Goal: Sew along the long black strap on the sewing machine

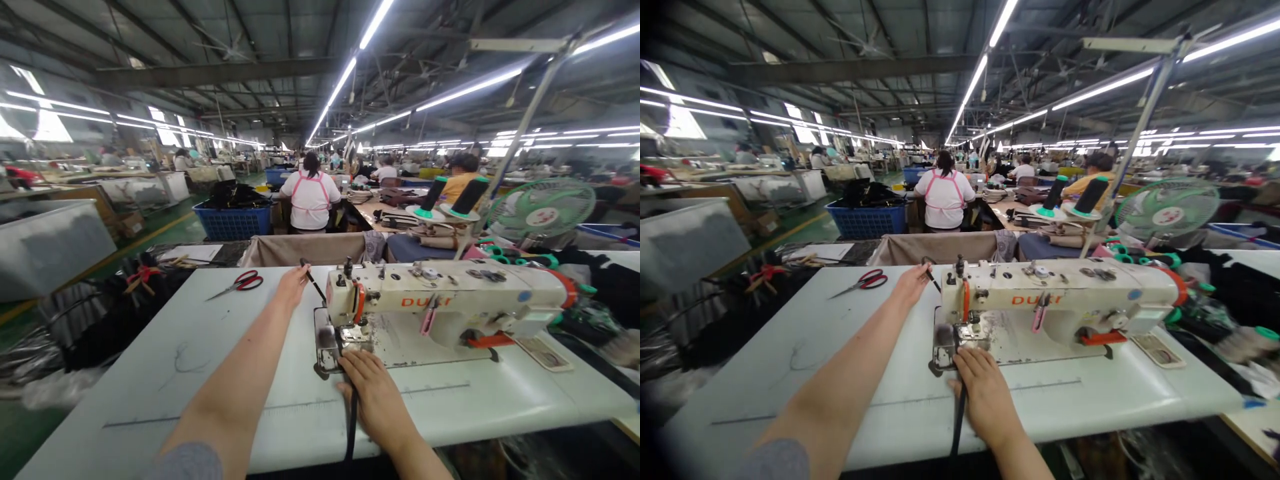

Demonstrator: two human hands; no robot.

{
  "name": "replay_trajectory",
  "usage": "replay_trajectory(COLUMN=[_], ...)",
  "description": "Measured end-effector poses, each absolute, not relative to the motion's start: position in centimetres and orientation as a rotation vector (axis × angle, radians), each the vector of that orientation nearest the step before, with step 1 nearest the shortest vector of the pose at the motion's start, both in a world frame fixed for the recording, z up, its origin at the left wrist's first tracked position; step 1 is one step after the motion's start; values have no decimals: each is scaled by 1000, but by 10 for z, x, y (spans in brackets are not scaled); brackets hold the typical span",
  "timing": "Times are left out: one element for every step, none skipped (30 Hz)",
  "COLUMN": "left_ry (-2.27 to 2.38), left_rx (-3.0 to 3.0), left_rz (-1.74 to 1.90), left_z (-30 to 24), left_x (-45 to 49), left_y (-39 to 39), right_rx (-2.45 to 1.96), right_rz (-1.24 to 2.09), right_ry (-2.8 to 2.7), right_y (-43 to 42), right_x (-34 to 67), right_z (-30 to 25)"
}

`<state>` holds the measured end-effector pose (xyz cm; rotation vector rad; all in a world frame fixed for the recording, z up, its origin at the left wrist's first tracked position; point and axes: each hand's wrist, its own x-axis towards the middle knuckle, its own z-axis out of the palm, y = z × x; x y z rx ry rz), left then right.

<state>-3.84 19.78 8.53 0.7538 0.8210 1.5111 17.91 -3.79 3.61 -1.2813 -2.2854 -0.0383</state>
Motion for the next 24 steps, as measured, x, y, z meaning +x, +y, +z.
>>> replay_trajectory(left_ry=[803,787,773,764,759,759,762,768,775,783,790,796,799,799,798,796,795,792,785,775,763,747,729,710], left_rx=[746,745,747,749,751,751,749,745,740,732,725,717,710,704,699,694,691,686,678,665,647,623,595,566], left_rz=[1524,1532,1537,1542,1549,1559,1572,1588,1606,1625,1643,1660,1676,1688,1699,1707,1714,1720,1726,1733,1739,1745,1751,1754], left_z=[90,95,99,103,105,108,109,111,112,113,114,115,116,117,118,119,120,121,122,123,123,125,126,127], left_x=[-46,-53,-60,-65,-69,-73,-76,-78,-80,-81,-83,-83,-84,-84,-84,-84,-84,-84,-83,-83,-83,-84,-85,-87], left_y=[195,192,188,183,179,174,170,167,164,161,158,155,152,149,146,143,139,136,132,128,125,121,117,113], right_rx=[-1273,-1269,-1266,-1261,-1255,-1247,-1239,-1232,-1230,-1228,-1226,-1224,-1223,-1220,-1216,-1211,-1207,-1198,-1199,-1225,-1277,-1345,-1423,-1500], right_rz=[-61,-83,-104,-126,-149,-173,-196,-216,-233,-248,-261,-272,-281,-286,-286,-283,-273,-258,-236,-208,-182,-164,-156,-170], right_ry=[-2289,-2293,-2297,-2304,-2311,-2318,-2324,-2326,-2327,-2329,-2332,-2334,-2335,-2335,-2333,-2326,-2313,-2289,-2244,-2162,-2047,-1916,-1776,-1644], right_y=[-37,-36,-36,-35,-35,-34,-34,-33,-33,-32,-32,-31,-30,-29,-29,-28,-27,-27,-26,-26,-26,-25,-25,-24], right_x=[179,179,180,180,180,180,180,180,179,179,179,180,180,180,180,180,181,182,184,187,192,198,205,213], right_z=[35,34,34,33,32,32,31,30,30,29,28,28,27,26,25,24,23,21,20,19,18,18,20,22])
